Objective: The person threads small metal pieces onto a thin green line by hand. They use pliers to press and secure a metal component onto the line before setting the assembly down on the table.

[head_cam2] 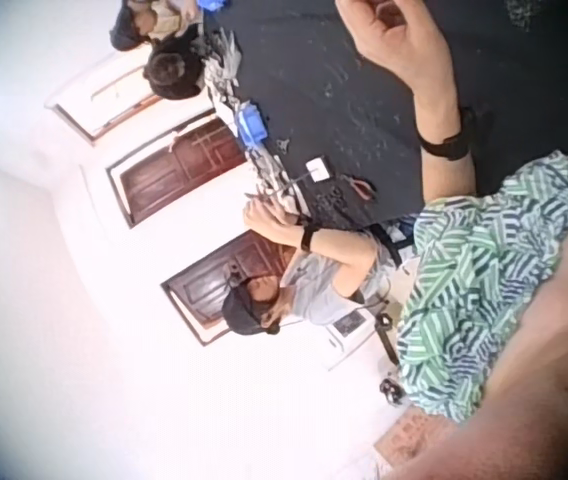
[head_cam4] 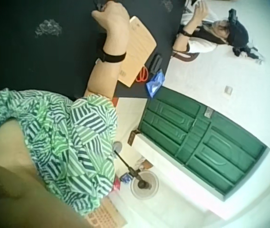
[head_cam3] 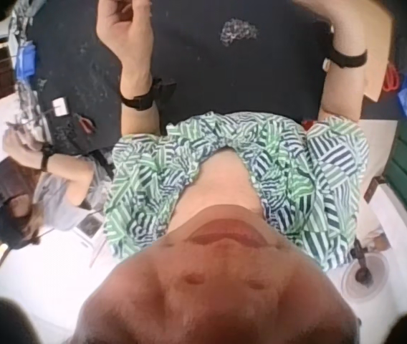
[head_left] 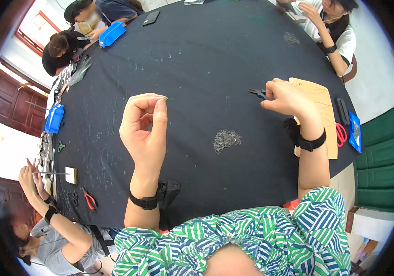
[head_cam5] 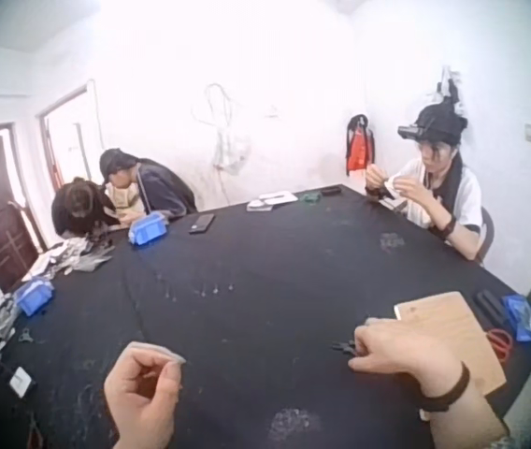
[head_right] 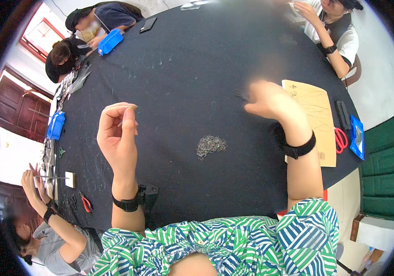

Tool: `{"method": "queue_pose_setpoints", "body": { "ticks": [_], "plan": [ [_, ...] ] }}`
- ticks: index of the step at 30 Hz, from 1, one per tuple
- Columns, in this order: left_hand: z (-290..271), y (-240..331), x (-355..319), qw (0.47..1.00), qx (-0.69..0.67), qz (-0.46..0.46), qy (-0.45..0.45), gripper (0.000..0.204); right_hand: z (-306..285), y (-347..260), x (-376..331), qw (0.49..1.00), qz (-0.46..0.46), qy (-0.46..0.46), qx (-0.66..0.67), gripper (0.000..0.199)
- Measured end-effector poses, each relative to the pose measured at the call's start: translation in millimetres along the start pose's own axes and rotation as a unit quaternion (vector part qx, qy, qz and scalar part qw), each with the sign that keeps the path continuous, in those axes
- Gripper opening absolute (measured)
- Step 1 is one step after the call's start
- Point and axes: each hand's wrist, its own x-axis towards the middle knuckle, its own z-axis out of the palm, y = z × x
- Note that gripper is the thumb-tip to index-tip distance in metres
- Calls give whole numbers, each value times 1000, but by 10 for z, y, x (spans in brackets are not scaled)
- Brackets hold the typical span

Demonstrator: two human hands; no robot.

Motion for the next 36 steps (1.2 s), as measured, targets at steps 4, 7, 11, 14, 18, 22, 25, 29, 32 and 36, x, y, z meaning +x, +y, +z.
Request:
{"method": "queue_pose_setpoints", "body": {
  "ticks": [4, 7, 11, 14, 18, 22, 25, 29, 32, 36],
  "plan": [
    [4, 29, -6, 1000, -1, -3, -22, 3, 171, -35, 155, 992, 61, -83, -67, 22],
    [11, 42, -19, 999, -2, -7, -53, 2, 299, -30, 189, 988, 57, -106, -99, 21],
    [33, 52, -33, 994, -36, -25, -105, 2, 365, -61, 200, 988, 44, -107, -105, 21],
    [49, 59, -53, 991, -73, -46, -107, 3, 338, -112, 167, 985, 51, -112, -123, 23],
    [72, 72, -60, 992, -65, -27, -106, 9, 232, -233, 89, 993, 5, -8, -118, 30],
    [74, 92, -69, 994, -22, -16, -104, 11, -143, -768, -74, 935, -114, -45, 333, 41],
    [106, 133, -67, 995, 11, -5, -100, 10, -153, -1036, -236, 793, -121, -153, 578, 45],
    [170, 181, -59, 992, 44, 39, -108, 12, 40, -1023, -217, 764, -133, -153, 613, 26],
    [174, 161, -66, 991, 53, 57, -110, 13, 56, -1039, -204, 795, -150, -85, 581, 20],
    [175, 135, -87, 990, 53, 54, -122, 13, 43, -1048, -213, 832, -161, -30, 529, 15]
  ]
}}
